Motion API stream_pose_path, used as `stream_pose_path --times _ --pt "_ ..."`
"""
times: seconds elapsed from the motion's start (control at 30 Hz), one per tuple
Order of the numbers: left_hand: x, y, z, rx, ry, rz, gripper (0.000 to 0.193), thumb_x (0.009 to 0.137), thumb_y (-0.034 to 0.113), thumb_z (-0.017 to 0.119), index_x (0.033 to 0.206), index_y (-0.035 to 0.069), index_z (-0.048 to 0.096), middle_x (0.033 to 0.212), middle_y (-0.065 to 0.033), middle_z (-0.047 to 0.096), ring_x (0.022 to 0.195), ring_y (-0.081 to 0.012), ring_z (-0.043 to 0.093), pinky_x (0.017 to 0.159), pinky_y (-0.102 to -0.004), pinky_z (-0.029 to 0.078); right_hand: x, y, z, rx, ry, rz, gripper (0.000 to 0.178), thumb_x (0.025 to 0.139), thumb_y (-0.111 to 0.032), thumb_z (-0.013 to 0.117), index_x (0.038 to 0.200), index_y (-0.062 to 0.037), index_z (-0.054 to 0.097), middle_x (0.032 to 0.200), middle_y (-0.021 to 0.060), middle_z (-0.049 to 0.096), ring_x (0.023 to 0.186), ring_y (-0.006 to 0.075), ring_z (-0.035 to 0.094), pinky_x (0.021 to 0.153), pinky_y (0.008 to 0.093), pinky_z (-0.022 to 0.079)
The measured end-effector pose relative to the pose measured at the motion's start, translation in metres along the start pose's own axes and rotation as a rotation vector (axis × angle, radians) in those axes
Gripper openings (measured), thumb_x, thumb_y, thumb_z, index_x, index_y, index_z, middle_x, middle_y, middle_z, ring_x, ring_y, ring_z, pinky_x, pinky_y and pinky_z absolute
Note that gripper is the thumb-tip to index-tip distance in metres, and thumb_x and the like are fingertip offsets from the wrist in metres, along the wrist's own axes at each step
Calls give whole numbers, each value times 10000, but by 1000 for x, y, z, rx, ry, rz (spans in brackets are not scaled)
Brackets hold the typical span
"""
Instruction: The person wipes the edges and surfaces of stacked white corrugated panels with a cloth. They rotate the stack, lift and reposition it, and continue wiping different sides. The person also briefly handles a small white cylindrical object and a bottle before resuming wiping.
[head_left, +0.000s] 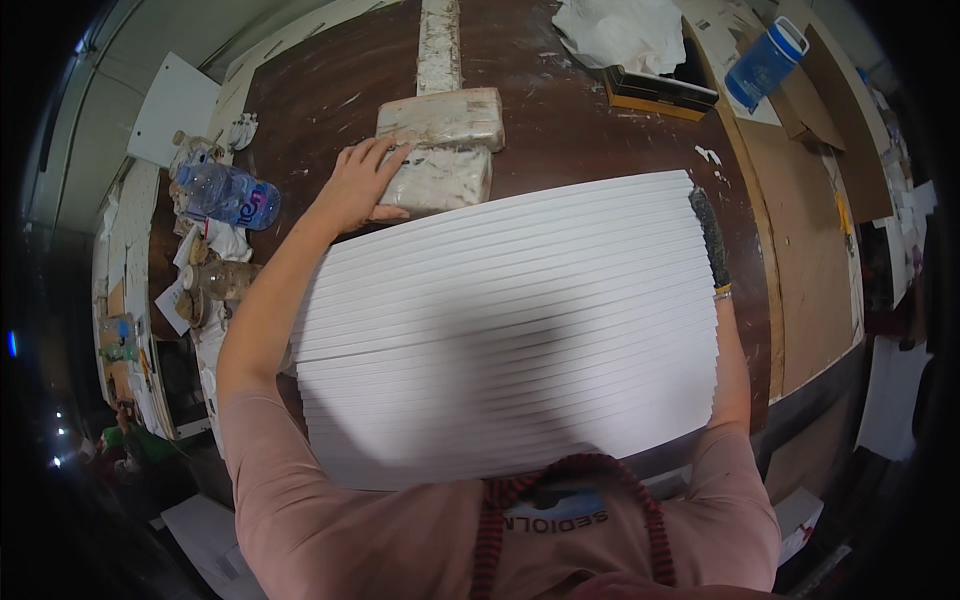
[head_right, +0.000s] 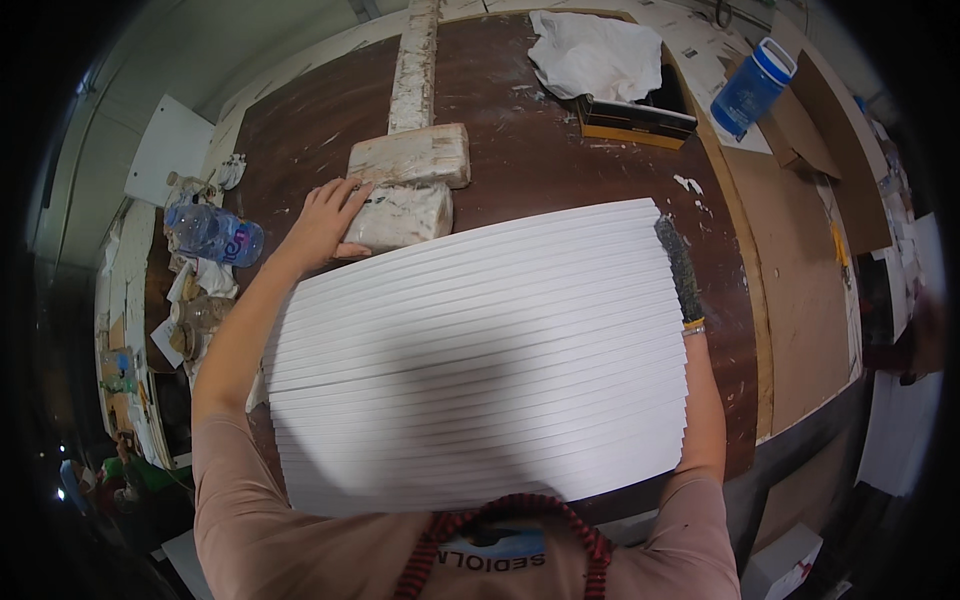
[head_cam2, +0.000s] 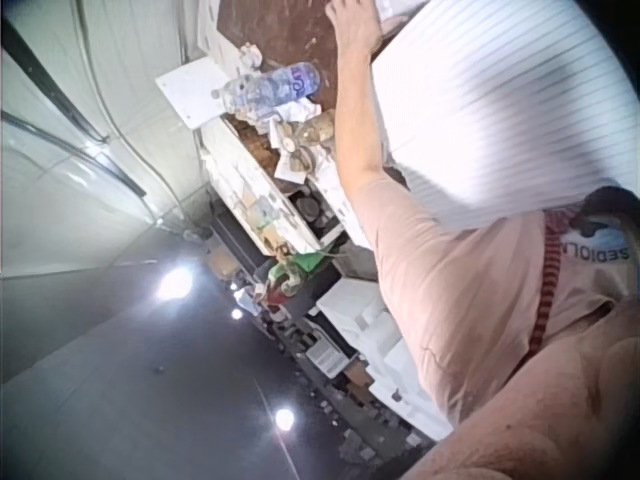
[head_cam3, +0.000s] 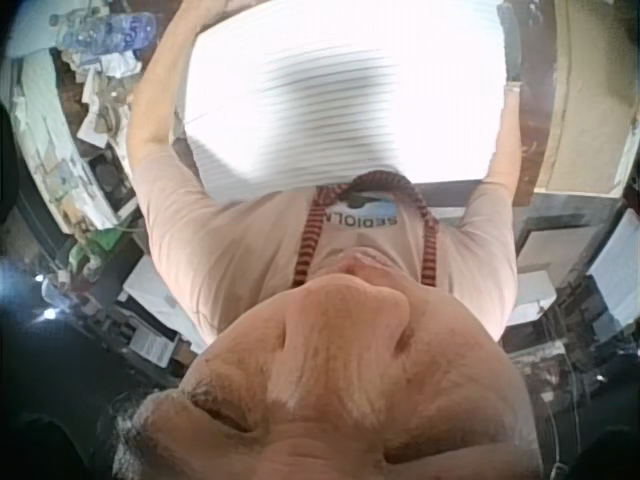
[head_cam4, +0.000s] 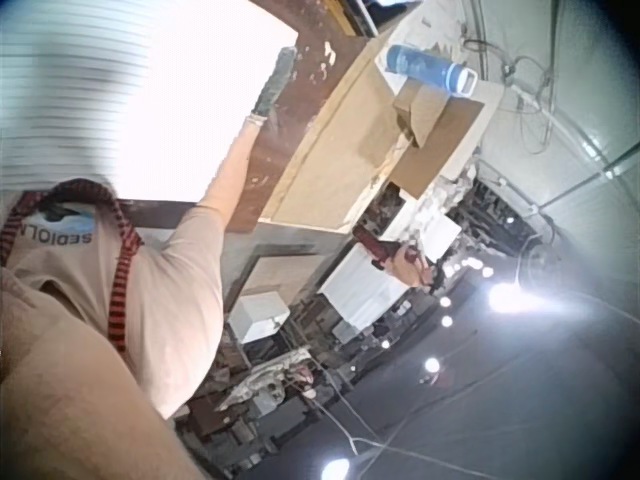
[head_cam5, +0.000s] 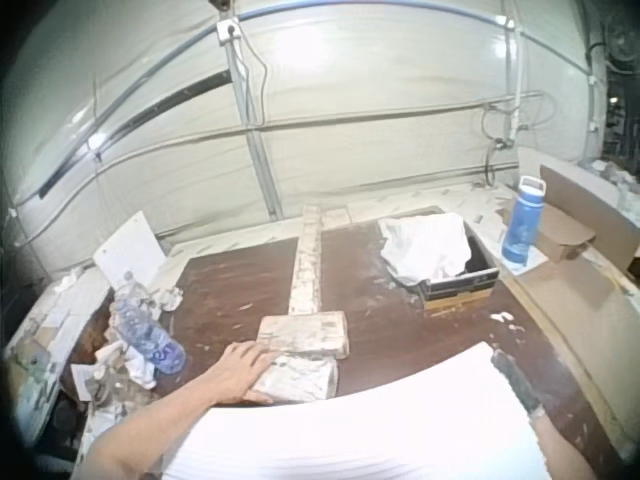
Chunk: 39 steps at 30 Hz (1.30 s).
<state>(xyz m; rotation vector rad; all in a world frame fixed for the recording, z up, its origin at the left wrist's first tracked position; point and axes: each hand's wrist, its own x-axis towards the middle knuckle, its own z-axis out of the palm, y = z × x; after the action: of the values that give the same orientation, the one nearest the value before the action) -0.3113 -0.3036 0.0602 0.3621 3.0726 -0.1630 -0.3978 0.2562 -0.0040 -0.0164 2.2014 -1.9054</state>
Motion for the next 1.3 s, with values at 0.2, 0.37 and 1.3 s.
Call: stream_pose_path --times 0.2,0.37,1.3 --pt "24 5 16 -293 84 -104 766 868 429 716 1488 75 439 1485 -191 454 1361 -380 411 1148 -467 313 -1 4 0 -15 -11 6 514 1071 -307 435 1484 -1 444 1488 110 509 1365 199 474 1162 340 330" --pt "-80 -21 -6 -596 458 -332 460 957 199 632 1384 39 572 1376 -171 589 1324 -306 506 1125 -380 364 2 2 -1 -24 -19 1 512 1072 -302 433 1487 -2 441 1491 110 507 1368 198 472 1164 339 329" --pt "-180 7 59 -1705 441 -941 635 1052 302 529 1574 33 288 1504 -95 461 1341 -189 458 1117 -313 353 69 -1 22 -114 -62 -8 506 1075 -276 427 1501 -3 423 1508 112 492 1382 194 461 1173 333 323"
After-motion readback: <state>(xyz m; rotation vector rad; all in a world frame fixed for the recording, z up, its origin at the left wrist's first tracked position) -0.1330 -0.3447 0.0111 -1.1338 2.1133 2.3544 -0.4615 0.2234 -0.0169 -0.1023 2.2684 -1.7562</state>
